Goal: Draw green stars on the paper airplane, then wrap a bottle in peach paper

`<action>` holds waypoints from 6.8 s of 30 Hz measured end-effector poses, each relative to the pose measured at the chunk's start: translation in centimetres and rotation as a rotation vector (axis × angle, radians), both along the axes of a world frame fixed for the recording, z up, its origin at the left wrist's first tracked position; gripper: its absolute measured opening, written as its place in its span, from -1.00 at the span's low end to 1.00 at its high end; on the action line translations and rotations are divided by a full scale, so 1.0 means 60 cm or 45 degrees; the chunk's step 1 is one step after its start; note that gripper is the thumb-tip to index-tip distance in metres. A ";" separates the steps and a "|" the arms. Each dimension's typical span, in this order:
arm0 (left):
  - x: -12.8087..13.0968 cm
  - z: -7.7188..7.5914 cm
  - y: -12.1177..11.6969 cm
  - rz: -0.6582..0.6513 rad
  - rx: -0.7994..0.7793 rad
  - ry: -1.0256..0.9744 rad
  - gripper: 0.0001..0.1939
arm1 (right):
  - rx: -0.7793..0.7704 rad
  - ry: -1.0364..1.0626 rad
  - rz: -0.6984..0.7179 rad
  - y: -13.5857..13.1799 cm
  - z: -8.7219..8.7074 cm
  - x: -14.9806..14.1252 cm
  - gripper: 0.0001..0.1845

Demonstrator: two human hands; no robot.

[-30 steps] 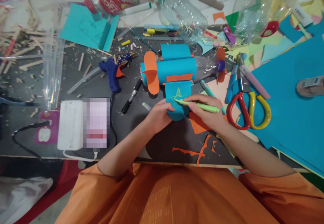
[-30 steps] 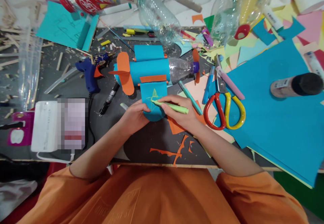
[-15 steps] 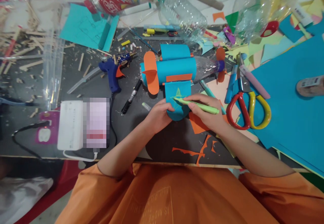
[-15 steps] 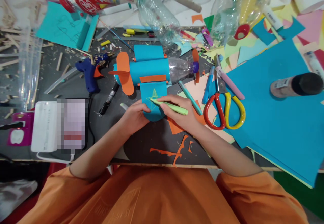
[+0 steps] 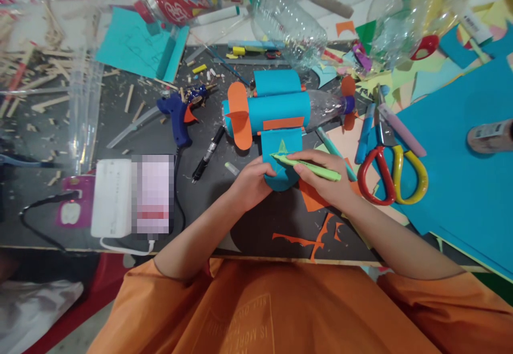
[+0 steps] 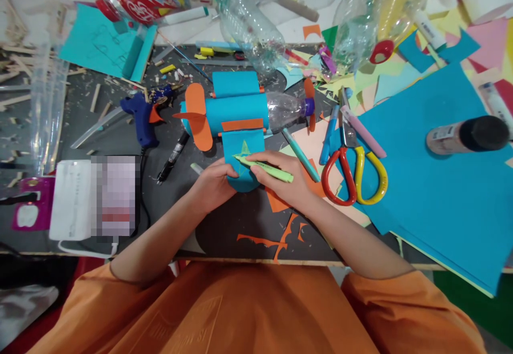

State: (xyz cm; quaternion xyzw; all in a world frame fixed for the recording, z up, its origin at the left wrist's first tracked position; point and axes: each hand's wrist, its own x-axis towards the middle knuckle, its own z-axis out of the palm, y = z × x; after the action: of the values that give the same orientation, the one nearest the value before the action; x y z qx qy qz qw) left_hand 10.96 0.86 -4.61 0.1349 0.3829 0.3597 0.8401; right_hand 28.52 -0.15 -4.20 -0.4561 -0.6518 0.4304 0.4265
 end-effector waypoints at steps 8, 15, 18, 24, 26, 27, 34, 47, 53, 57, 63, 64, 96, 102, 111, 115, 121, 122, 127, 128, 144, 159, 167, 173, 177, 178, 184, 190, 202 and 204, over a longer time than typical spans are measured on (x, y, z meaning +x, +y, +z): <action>0.001 -0.001 0.000 0.000 0.001 -0.001 -0.78 | -0.007 -0.016 -0.011 0.000 -0.001 0.000 -0.71; 0.002 0.000 0.000 -0.006 0.014 0.001 -0.79 | 0.015 0.009 -0.023 0.001 0.001 0.001 -0.78; 0.001 0.000 0.000 -0.012 0.017 0.003 -0.80 | -0.004 -0.020 -0.027 0.001 0.001 0.003 -0.77; 0.000 -0.001 0.000 -0.015 0.007 0.012 -0.78 | -0.044 -0.026 -0.060 0.002 0.000 0.005 -0.75; 0.001 0.000 0.000 -0.016 0.004 0.008 -0.78 | -0.034 -0.004 -0.038 0.002 0.001 0.004 -0.76; 0.001 0.000 0.000 -0.016 0.003 0.007 -0.79 | -0.023 0.005 -0.028 0.002 0.001 0.004 -0.76; 0.001 0.000 0.000 -0.012 0.010 0.006 -0.77 | -0.018 -0.034 -0.010 0.000 -0.001 0.001 -0.70; 0.003 0.002 0.000 -0.002 0.003 0.026 -0.80 | 0.008 0.021 -0.014 0.001 0.000 0.000 -0.73; 0.002 0.004 0.000 -0.025 0.033 0.038 -0.78 | -0.028 0.006 -0.024 0.001 -0.001 0.002 -0.75; 0.000 0.003 -0.001 -0.031 0.027 0.024 -0.78 | 0.016 0.033 -0.008 0.002 -0.002 0.003 -0.83; 0.001 0.000 -0.001 -0.018 0.019 0.020 -0.73 | 0.054 0.053 -0.008 0.002 -0.005 0.002 -0.83; 0.001 0.000 0.000 -0.019 0.018 0.021 -0.73 | 0.050 0.054 -0.004 0.002 -0.006 0.003 -0.83; 0.003 0.005 0.000 0.006 -0.003 0.031 -0.77 | 0.003 -0.033 -0.060 0.001 0.000 0.005 -0.77; 0.002 0.001 -0.001 -0.018 0.019 0.031 -0.76 | 0.023 -0.009 -0.075 0.001 0.002 0.003 -0.81; 0.001 0.000 -0.002 -0.020 0.017 0.054 -0.78 | -0.019 0.001 -0.067 0.002 0.000 0.005 -0.83; 0.002 0.004 -0.001 -0.020 0.006 0.075 -0.78 | -0.033 0.008 -0.064 0.001 0.000 0.004 -0.82; 0.001 0.002 -0.001 -0.003 -0.002 0.078 -0.78 | -0.032 -0.010 -0.056 0.002 0.002 0.005 -0.81; 0.001 0.001 -0.001 -0.008 0.001 0.075 -0.77 | -0.032 -0.019 -0.064 0.002 0.002 0.006 -0.81; 0.002 0.002 0.000 -0.034 0.025 0.045 -0.79 | -0.012 -0.008 -0.065 0.003 0.003 0.003 -0.81; 0.002 0.002 0.000 -0.028 0.025 0.042 -0.78 | -0.009 -0.004 -0.073 0.002 0.003 0.002 -0.82; 0.001 0.002 -0.003 -0.020 0.035 0.086 -0.73 | -0.161 0.348 -0.235 0.019 -0.001 0.018 -0.65; 0.005 0.005 -0.007 -0.043 0.091 0.055 -0.73 | -0.186 0.200 -0.164 0.004 -0.001 0.019 -0.64; 0.004 0.008 -0.006 -0.048 0.094 0.084 -0.73 | -0.106 0.060 -0.070 0.003 -0.004 0.020 -0.69; 0.002 0.004 -0.005 -0.058 0.058 0.114 -0.76 | -0.073 -0.023 -0.067 0.005 -0.004 0.022 -0.76; 0.001 0.001 -0.006 -0.086 0.083 0.130 -0.78 | -0.050 0.021 -0.082 0.004 -0.008 0.024 -0.77; 0.001 0.001 -0.006 -0.087 0.085 0.129 -0.78 | -0.054 0.037 -0.089 0.004 -0.009 0.024 -0.77; 0.005 0.008 -0.005 -0.036 0.046 0.110 -0.78 | -0.102 0.044 -0.177 0.004 -0.011 0.024 -0.78; 0.007 0.009 -0.005 -0.008 0.028 0.111 -0.75 | -0.069 0.073 -0.219 0.006 -0.010 0.023 -0.78; 0.004 0.007 -0.006 -0.049 0.061 0.138 -0.77 | -0.030 0.009 -0.144 0.003 -0.009 0.023 -0.81; 0.004 0.007 -0.005 -0.052 0.064 0.138 -0.76 | 0.019 -0.007 -0.111 0.003 -0.008 0.023 -0.83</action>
State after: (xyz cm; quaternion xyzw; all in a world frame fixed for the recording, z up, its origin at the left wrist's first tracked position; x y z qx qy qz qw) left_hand 11.18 0.53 -4.19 0.1832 0.4159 0.3443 0.8216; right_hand 29.87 0.02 -4.70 -0.4820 -0.6358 0.4053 0.4463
